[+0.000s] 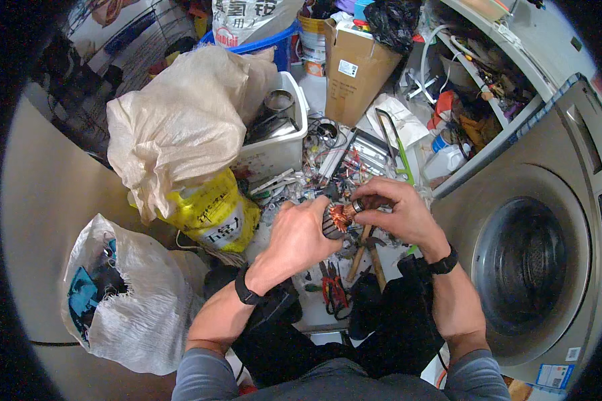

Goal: The person disassembles a motor rotor by hand and with a hammer, striking the shaft to separate the components. They pull at the copper wiring and use the hammer to knock the bearing and other metal parts off.

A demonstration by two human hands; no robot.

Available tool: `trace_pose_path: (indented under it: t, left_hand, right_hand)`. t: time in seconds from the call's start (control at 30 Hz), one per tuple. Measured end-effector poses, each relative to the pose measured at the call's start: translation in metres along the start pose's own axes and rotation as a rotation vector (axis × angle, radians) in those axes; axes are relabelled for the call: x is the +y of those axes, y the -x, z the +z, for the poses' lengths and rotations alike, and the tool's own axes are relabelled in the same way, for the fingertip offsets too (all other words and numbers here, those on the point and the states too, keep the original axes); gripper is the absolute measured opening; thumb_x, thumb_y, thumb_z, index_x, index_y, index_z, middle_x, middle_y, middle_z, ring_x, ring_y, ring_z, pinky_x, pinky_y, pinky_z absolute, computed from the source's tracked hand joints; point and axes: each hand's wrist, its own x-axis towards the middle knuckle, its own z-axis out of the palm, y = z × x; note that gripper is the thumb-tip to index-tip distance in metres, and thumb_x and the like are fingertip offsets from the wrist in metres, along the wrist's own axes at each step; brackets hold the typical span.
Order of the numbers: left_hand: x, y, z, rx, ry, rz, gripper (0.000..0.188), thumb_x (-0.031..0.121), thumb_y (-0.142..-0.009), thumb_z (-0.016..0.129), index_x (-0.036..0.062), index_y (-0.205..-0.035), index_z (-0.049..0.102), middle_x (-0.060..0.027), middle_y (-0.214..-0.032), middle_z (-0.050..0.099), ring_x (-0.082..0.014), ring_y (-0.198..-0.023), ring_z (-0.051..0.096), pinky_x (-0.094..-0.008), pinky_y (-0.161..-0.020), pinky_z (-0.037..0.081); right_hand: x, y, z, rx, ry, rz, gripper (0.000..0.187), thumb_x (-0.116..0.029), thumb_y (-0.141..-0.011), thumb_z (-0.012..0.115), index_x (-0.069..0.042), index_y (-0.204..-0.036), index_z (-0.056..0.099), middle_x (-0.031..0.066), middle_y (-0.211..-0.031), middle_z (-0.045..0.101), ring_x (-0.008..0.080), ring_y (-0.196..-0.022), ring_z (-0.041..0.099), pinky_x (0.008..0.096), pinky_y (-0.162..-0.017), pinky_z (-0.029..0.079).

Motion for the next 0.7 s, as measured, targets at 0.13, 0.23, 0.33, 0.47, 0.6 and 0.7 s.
trace_pose_path:
  t: [0.13, 0.23, 0.33, 0.47, 0.6, 0.7]
  left_hand:
    - [0.002, 0.004, -0.004, 0.044, -0.093, 0.029, 0.042, 0.025, -0.067, 0.084, 0.0076, -0.099, 0.063, -0.0168, -0.078, 0.07, -0.0381, -0.078, 0.068, -0.0448, -0.077, 0.047]
    - [0.001, 0.003, -0.005, 0.083, -0.063, 0.057, 0.043, 0.025, -0.067, 0.084, 0.0085, -0.1, 0.063, -0.0167, -0.078, 0.07, -0.0377, -0.079, 0.069, -0.0445, -0.077, 0.047]
    - [-0.001, 0.003, -0.008, 0.04, -0.054, 0.07, 0.044, 0.025, -0.067, 0.085, 0.0081, -0.101, 0.063, -0.0176, -0.078, 0.07, -0.0378, -0.079, 0.07, -0.0463, -0.076, 0.05]
    - [-0.004, 0.004, -0.016, -0.078, 0.037, 0.008, 0.045, 0.026, -0.067, 0.086, 0.0071, -0.101, 0.063, -0.0178, -0.079, 0.07, -0.038, -0.079, 0.071, -0.0469, -0.074, 0.054]
    - [-0.005, 0.005, -0.018, -0.133, 0.178, 0.015, 0.046, 0.027, -0.067, 0.086, 0.0066, -0.1, 0.063, -0.0167, -0.08, 0.071, -0.0381, -0.079, 0.071, -0.0464, -0.074, 0.056]
    - [-0.004, 0.007, -0.015, -0.102, 0.092, 0.015, 0.044, 0.026, -0.067, 0.086, 0.0076, -0.099, 0.062, -0.0149, -0.081, 0.071, -0.037, -0.08, 0.07, -0.0469, -0.077, 0.052]
  right_hand:
    - [-0.003, -0.003, 0.001, -0.007, 0.025, -0.044, 0.031, -0.008, -0.079, 0.081, -0.004, -0.108, 0.072, 0.009, -0.1, 0.07, 0.0238, -0.098, 0.067, 0.0354, -0.088, 0.052]
    - [-0.001, -0.006, 0.001, 0.018, 0.079, -0.19, 0.032, 0.001, -0.074, 0.082, -0.001, -0.105, 0.074, 0.0084, -0.102, 0.071, 0.0224, -0.099, 0.067, 0.0349, -0.088, 0.053]
    - [-0.001, -0.007, 0.0, 0.005, 0.038, -0.191, 0.031, -0.004, -0.076, 0.081, -0.003, -0.105, 0.072, 0.0105, -0.103, 0.07, 0.0285, -0.101, 0.066, 0.0381, -0.093, 0.051]
    - [-0.002, -0.008, -0.001, -0.036, 0.039, -0.199, 0.031, -0.004, -0.075, 0.081, -0.003, -0.105, 0.073, 0.0105, -0.104, 0.07, 0.0286, -0.102, 0.066, 0.0392, -0.095, 0.05]
    - [-0.005, -0.006, -0.001, -0.058, -0.04, -0.122, 0.032, -0.005, -0.077, 0.082, -0.004, -0.107, 0.073, 0.0101, -0.106, 0.07, 0.0277, -0.104, 0.066, 0.0386, -0.096, 0.05]
    - [-0.005, -0.005, 0.002, -0.094, -0.017, -0.066, 0.035, -0.007, -0.078, 0.082, -0.004, -0.111, 0.071, 0.0103, -0.105, 0.072, 0.0262, -0.101, 0.068, 0.0373, -0.091, 0.053]
